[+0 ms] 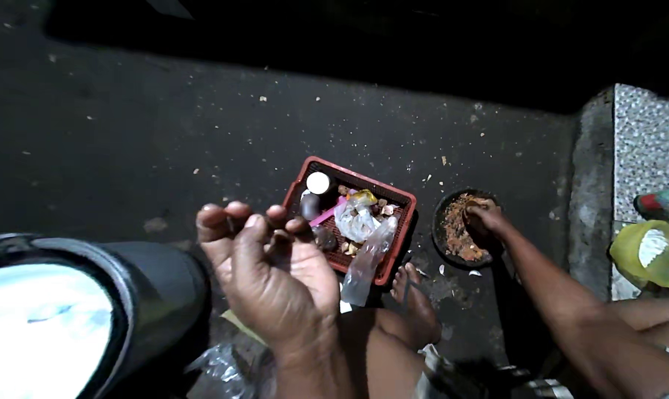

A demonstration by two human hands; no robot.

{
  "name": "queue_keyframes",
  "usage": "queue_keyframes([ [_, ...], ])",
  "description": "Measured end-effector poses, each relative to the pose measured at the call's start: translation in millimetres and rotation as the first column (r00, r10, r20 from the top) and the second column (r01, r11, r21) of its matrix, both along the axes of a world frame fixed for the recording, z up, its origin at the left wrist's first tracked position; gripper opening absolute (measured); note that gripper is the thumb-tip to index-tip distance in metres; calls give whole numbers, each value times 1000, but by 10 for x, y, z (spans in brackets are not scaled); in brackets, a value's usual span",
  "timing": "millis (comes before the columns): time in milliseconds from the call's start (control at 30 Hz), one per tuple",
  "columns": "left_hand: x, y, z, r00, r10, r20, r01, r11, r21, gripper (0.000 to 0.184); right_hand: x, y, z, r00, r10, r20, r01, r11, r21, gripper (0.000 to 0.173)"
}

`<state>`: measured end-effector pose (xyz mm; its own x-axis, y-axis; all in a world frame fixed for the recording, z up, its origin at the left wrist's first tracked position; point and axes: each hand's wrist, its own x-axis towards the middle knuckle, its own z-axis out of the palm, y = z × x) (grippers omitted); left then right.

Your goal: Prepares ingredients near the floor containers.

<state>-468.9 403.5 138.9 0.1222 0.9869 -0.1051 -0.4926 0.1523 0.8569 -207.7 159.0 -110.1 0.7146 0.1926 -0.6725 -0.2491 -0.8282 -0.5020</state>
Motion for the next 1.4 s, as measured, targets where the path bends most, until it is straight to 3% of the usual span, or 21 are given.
queue_keyframes([
  [67,-11,-8,-9,1000,5,4,-5,1000,-5,29,185,34,-81,986,-159,-43,163,979,121,64],
  [133,-22,-7,-13,1000,7,4,-7,1000,-11,29,128,182,-81,992,-124,0,124,989,80,67],
  [200,-27,-8,-11,1000,8,7,-8,1000,-17,29,-125,261,-42,985,172,25,-169,982,-81,67],
  [267,-3,3,-2,1000,12,13,-12,1000,-17,29,-390,263,10,851,524,-35,-516,821,-246,70],
  [333,15,18,-8,1000,13,11,-13,1000,-22,28,-600,118,-2,729,682,-55,-660,680,-319,71],
  [367,16,19,-14,1000,11,9,-11,1000,-20,28,-625,32,-29,711,703,-37,-672,662,-334,70],
  [533,-13,-20,-17,1000,-25,-11,25,1000,-11,28,-360,109,-38,874,472,112,-406,839,-363,67],
  [633,-10,-30,-9,999,-34,-4,34,999,-5,28,-318,203,-2,922,376,88,-330,885,-328,69],
  [767,12,-19,-33,999,-28,27,28,1000,-1,29,-679,-41,-80,794,607,-1,-573,749,-333,71],
  [867,44,-35,-45,999,-53,11,53,999,2,28,-572,-19,-56,780,626,7,-587,735,-339,68],
  [1033,80,-85,-28,997,-77,-2,77,997,4,27,260,95,117,951,310,12,-307,946,-104,64],
  [1133,-35,-49,-100,991,-125,50,124,992,9,30,172,-110,95,980,186,77,-173,973,-153,64],
  [1200,-56,5,-143,986,-138,95,137,990,16,31,-202,-277,0,961,268,63,-247,940,-234,66],
  [1267,6,35,-150,987,-130,97,129,991,22,31,-511,-320,-86,889,456,44,-421,851,-315,69],
  [1333,55,42,-142,989,-130,70,129,991,13,31,-522,-242,-77,829,558,34,-516,788,-335,67],
  [1400,85,32,-148,986,-163,46,163,987,0,31,-319,-201,-101,851,522,57,-487,826,-285,66],
])
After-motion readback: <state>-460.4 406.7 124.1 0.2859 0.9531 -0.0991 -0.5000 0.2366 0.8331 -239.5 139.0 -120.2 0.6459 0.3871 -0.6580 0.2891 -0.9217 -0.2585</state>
